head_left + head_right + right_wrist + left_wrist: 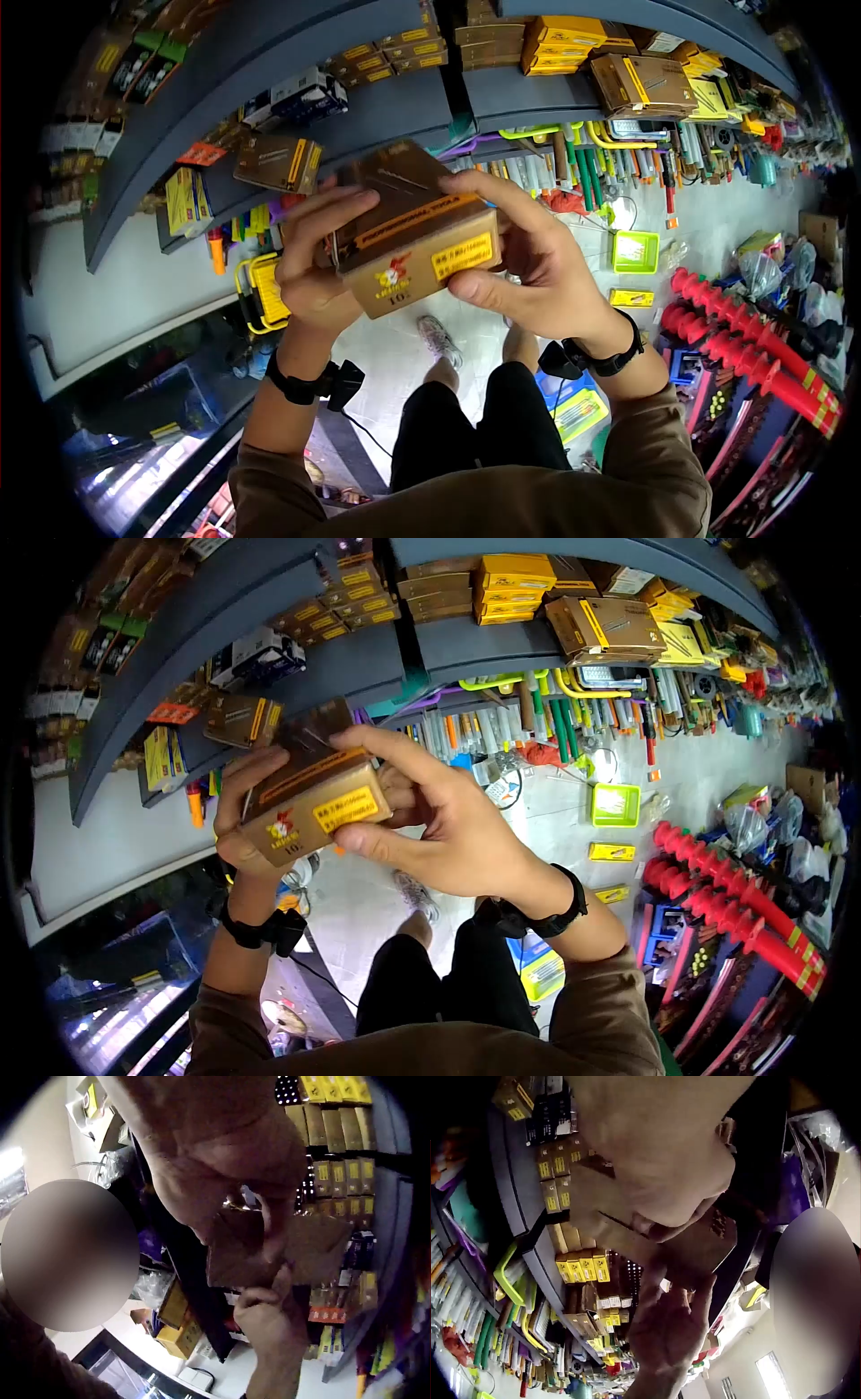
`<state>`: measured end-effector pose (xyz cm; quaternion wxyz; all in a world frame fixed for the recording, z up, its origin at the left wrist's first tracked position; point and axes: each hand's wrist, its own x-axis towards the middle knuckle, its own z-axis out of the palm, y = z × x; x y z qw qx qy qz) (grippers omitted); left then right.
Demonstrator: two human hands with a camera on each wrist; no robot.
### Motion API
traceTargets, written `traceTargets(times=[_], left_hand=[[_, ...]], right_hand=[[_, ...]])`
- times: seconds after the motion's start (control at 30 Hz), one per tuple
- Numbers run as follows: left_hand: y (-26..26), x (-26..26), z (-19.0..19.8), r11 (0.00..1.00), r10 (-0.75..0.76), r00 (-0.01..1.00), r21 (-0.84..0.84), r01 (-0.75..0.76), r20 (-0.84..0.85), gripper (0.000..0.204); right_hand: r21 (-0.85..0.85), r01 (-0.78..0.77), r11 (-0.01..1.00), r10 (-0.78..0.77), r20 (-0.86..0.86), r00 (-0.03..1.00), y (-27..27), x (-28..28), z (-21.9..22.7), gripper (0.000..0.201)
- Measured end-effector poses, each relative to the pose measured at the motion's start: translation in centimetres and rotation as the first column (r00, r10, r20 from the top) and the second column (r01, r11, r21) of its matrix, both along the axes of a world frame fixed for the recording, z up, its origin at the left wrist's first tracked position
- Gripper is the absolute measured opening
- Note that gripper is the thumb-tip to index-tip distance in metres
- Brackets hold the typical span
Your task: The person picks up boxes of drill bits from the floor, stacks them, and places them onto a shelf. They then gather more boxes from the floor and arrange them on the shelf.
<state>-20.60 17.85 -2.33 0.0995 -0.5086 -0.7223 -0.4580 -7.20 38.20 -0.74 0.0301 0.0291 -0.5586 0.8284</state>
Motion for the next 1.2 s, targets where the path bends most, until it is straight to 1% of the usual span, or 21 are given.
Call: traceTargets(times=[0.03,0.1,0.17,0.23,0.3,0.37,0.43,0.5,0.63,0.7,0.77,0.8,0.83,0.9,0.97,1.03,1.07,1.1,1.13,1.17,1.2], left_hand=[[0.6,-0.3,0.2,1.000,-0.015,1.000,-0.012,0.015,-0.010,0.035],[1.9,-0.8,0.2,0.966,0.252,0.966,0.044,-0.254,0.059,0.052],[3.3,-2.9,-1.2,0.984,0.137,0.982,0.093,-0.150,0.127,0.069],[4.4,-3.8,-1.7,0.980,0.196,0.976,-0.028,-0.195,0.095,0.070],[5.6,-5.6,-2.7,0.982,0.190,0.973,-0.006,-0.191,0.131,0.064],[6.1,-7.5,-2.5,0.901,0.231,0.860,-0.233,-0.366,-0.456,0.056],[6.5,-8.8,-2.9,0.875,0.246,0.879,-0.296,-0.382,-0.409,0.063],[6.9,-10.3,-2.8,0.817,0.267,0.847,-0.358,-0.452,-0.460,0.064],[8.7,-9.9,-1.9,0.806,0.370,0.863,-0.344,-0.483,-0.344,0.061],[9.2,-10.5,-1.7,0.748,0.388,0.787,-0.336,-0.573,-0.479,0.062],[9.7,-11.0,-0.9,0.549,0.487,0.780,-0.558,-0.623,-0.392,0.060],[9.5,-12.3,-1.9,0.576,0.445,0.807,-0.565,-0.590,-0.389,0.058],[8.5,-14.7,-4.1,0.555,0.243,0.689,-0.485,-0.676,-0.683,0.066],[9.8,-14.3,-4.7,0.543,0.304,0.680,-0.466,-0.699,-0.667,0.064],[11.1,-13.7,-4.5,0.560,0.293,0.705,-0.483,-0.674,-0.646,0.069],[12.0,-12.4,-3.8,0.396,0.278,0.735,-0.624,-0.674,-0.618,0.074],[12.1,-12.0,-3.3,0.533,0.246,0.737,-0.548,-0.645,-0.629,0.080],[12.2,-11.8,-3.0,0.544,0.249,0.744,-0.545,-0.637,-0.620,0.080],[12.6,-11.7,-2.5,0.424,0.279,0.798,-0.677,-0.601,-0.534,0.078],[13.1,-11.6,-1.9,0.301,0.318,0.838,-0.791,-0.533,-0.444,0.076],[13.7,-11.6,-0.7,0.321,0.313,0.846,-0.789,-0.523,-0.433,0.076]], right_hand=[[0.035,0.054,0.998,-0.051,-0.079,0.996,0.0,-0.3,-0.2,0.068],[-0.045,0.136,0.990,-0.141,-0.133,0.981,0.3,-1.1,-0.7,0.060],[0.427,0.257,0.867,-0.130,-0.304,0.944,2.4,-2.6,-1.2,0.052],[0.405,0.319,0.857,-0.196,-0.316,0.928,3.5,-5.0,-2.8,0.046],[0.333,0.368,0.868,-0.193,-0.457,0.869,4.5,-7.9,-4.9,0.046],[0.300,0.334,0.893,-0.221,-0.353,0.909,5.1,-9.3,-5.1,0.047],[0.256,0.295,0.920,-0.233,-0.247,0.940,5.4,-11.4,-5.8,0.047],[0.289,0.530,0.797,-0.350,-0.495,0.795,5.7,-13.9,-6.8,0.045],[0.427,0.535,0.729,-0.418,-0.341,0.842,7.1,-16.6,-7.6,0.035],[0.469,0.588,0.659,-0.451,-0.379,0.808,6.7,-18.8,-9.1,0.034],[0.665,0.590,0.458,-0.520,-0.339,0.784,5.8,-21.2,-10.3,0.037],[0.934,0.181,0.308,-0.320,-0.078,0.944,6.6,-20.8,-7.9,0.032],[0.933,0.197,0.302,-0.321,-0.095,0.942,6.5,-21.3,-7.5,0.032],[0.721,0.591,0.361,-0.565,-0.335,0.754,5.7,-22.5,-9.0,0.030],[0.654,0.707,0.270,-0.564,-0.488,0.666,5.8,-23.0,-9.7,0.030],[0.816,0.457,0.355,-0.355,-0.335,0.873,5.8,-20.5,-8.5,0.038],[0.826,0.298,0.478,-0.370,-0.118,0.921,5.9,-17.9,-6.9,0.043],[0.790,0.140,0.597,-0.358,0.106,0.928,5.9,-14.2,-4.1,0.049],[0.757,0.032,0.653,-0.251,0.176,0.952,6.0,-11.1,-4.1,0.055],[0.716,-0.077,0.694,-0.141,0.240,0.961,6.4,-8.0,-4.4,0.063],[0.724,-0.127,0.679,-0.117,0.277,0.954,6.7,-4.8,-4.2,0.064]])
